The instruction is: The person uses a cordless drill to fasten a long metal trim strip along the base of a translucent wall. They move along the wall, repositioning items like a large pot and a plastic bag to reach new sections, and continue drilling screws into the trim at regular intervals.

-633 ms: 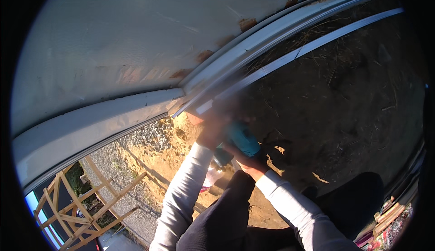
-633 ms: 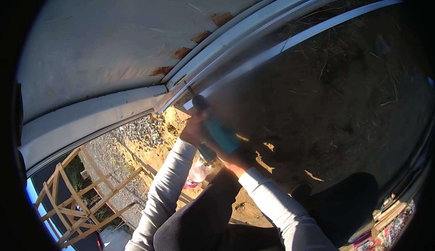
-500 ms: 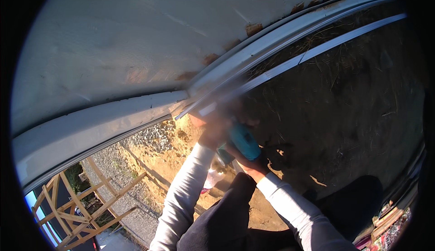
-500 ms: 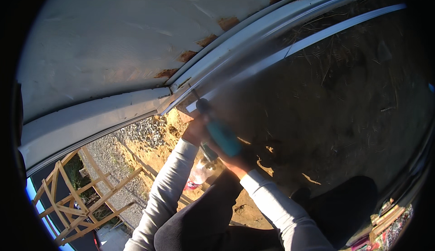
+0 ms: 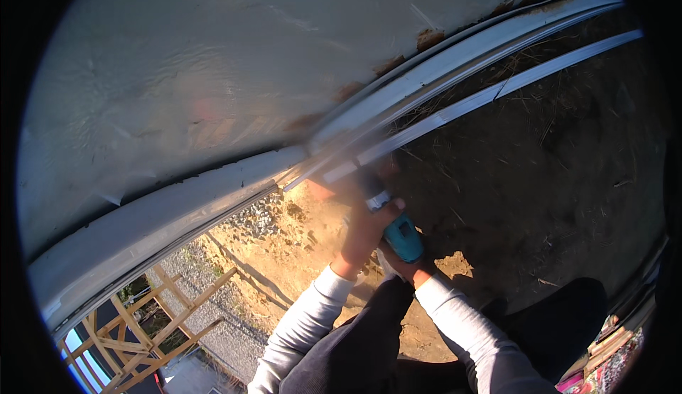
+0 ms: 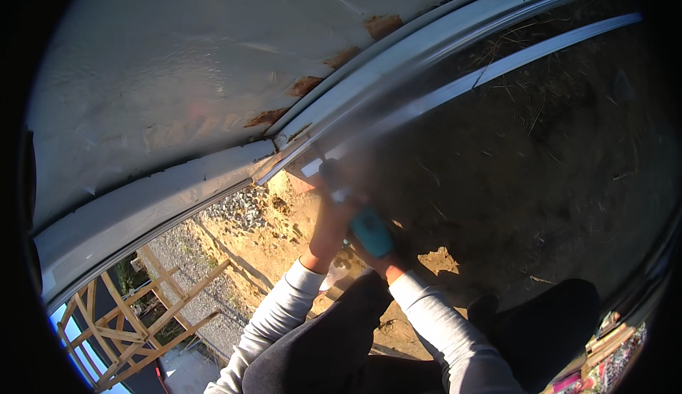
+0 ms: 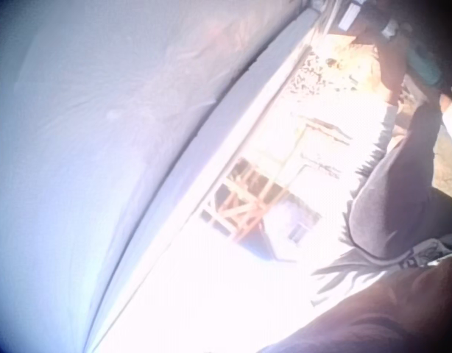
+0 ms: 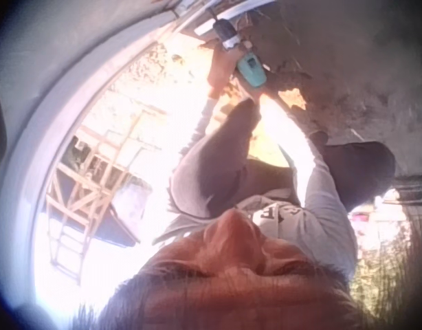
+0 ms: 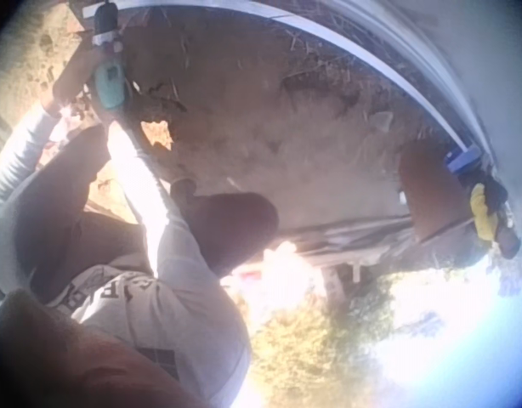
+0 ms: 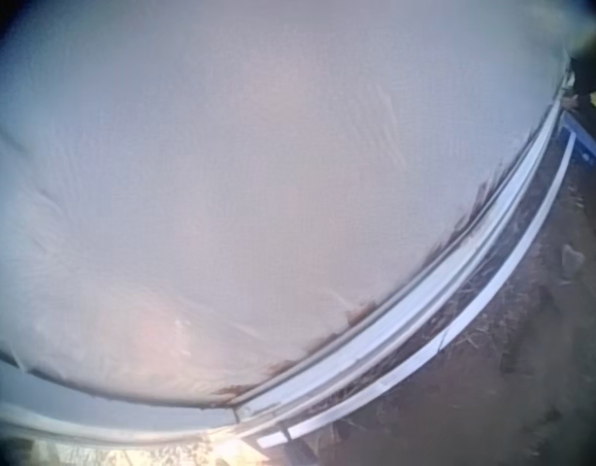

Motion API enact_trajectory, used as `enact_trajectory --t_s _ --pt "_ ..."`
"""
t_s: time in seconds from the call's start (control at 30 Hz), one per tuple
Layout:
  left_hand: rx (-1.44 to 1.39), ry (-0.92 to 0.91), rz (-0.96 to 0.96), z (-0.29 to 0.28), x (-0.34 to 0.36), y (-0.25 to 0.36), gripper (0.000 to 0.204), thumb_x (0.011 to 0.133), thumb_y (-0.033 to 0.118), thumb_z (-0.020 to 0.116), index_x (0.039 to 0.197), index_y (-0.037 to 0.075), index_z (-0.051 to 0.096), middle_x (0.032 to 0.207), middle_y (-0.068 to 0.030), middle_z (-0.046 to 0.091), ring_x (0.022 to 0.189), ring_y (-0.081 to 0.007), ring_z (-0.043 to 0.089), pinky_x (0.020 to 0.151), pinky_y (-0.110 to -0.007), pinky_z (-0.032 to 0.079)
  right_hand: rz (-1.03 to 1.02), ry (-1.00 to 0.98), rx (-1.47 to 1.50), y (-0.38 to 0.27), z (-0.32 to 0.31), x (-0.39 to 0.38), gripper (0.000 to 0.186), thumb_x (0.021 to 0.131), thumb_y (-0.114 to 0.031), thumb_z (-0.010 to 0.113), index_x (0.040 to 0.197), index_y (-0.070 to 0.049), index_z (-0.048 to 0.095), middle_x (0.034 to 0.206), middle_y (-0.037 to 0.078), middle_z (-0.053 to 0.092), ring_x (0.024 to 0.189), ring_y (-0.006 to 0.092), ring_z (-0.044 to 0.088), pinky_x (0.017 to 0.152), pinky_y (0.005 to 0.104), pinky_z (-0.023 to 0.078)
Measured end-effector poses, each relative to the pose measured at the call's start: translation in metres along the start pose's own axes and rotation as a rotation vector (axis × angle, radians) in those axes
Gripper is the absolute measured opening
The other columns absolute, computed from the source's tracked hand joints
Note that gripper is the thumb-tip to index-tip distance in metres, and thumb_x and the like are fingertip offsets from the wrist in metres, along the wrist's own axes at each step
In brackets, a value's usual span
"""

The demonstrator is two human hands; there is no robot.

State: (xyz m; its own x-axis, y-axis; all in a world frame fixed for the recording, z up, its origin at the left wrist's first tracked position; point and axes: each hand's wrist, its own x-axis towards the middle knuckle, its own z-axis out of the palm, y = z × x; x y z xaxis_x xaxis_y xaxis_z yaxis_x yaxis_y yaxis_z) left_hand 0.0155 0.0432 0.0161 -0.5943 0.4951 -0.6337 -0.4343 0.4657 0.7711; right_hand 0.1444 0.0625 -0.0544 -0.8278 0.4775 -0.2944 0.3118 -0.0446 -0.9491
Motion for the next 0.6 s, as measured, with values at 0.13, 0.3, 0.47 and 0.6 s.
enact_trajectory --t_s 0.13,0.3,0.47,0.6 --pt "0.051 -0.007 0.001 0.000 0.001 0.006 0.051 0.099 0.015 0.072 0.140 0.001 0.045 0.121 -0.0074 0.061 0.108 -0.0164 0.060 0.093 -0.033 0.053 0.136 -0.006 0.134 -0.001 0.007 0.000 0.063 0.093 -0.023 0.080 0.146 -0.005 0.050 0.142 0.019 0.059 0.131 0.0312 0.059 0.103 0.0412 0.051" --pt "0.033 -0.041 0.069 0.000 0.001 0.015 0.056 0.099 0.017 0.074 0.144 0.001 0.043 0.124 -0.0078 0.061 0.111 -0.0173 0.060 0.095 -0.034 0.052 0.204 -0.014 0.198 0.010 0.012 0.001 0.066 0.093 -0.020 0.081 0.148 -0.006 0.049 0.142 0.016 0.059 0.133 0.0273 0.058 0.106 0.0394 0.049" --pt "-0.028 0.018 0.104 0.003 0.001 0.019 0.052 0.092 0.017 0.078 0.138 0.006 0.058 0.115 -0.0059 0.063 0.101 -0.0151 0.059 0.087 -0.033 0.052 0.243 -0.024 0.148 0.020 0.019 -0.002 0.068 0.092 -0.014 0.081 0.150 -0.006 0.047 0.143 0.014 0.058 0.133 0.0244 0.057 0.107 0.0393 0.049" --pt "0.000 0.022 0.119 0.003 0.002 0.019 0.049 0.091 0.018 0.079 0.135 0.006 0.060 0.114 -0.0064 0.064 0.101 -0.0160 0.060 0.087 -0.034 0.052 0.276 0.033 0.306 0.031 0.025 -0.005 0.074 0.090 -0.011 0.083 0.153 -0.007 0.043 0.146 0.012 0.055 0.133 0.0225 0.056 0.106 0.0380 0.049"
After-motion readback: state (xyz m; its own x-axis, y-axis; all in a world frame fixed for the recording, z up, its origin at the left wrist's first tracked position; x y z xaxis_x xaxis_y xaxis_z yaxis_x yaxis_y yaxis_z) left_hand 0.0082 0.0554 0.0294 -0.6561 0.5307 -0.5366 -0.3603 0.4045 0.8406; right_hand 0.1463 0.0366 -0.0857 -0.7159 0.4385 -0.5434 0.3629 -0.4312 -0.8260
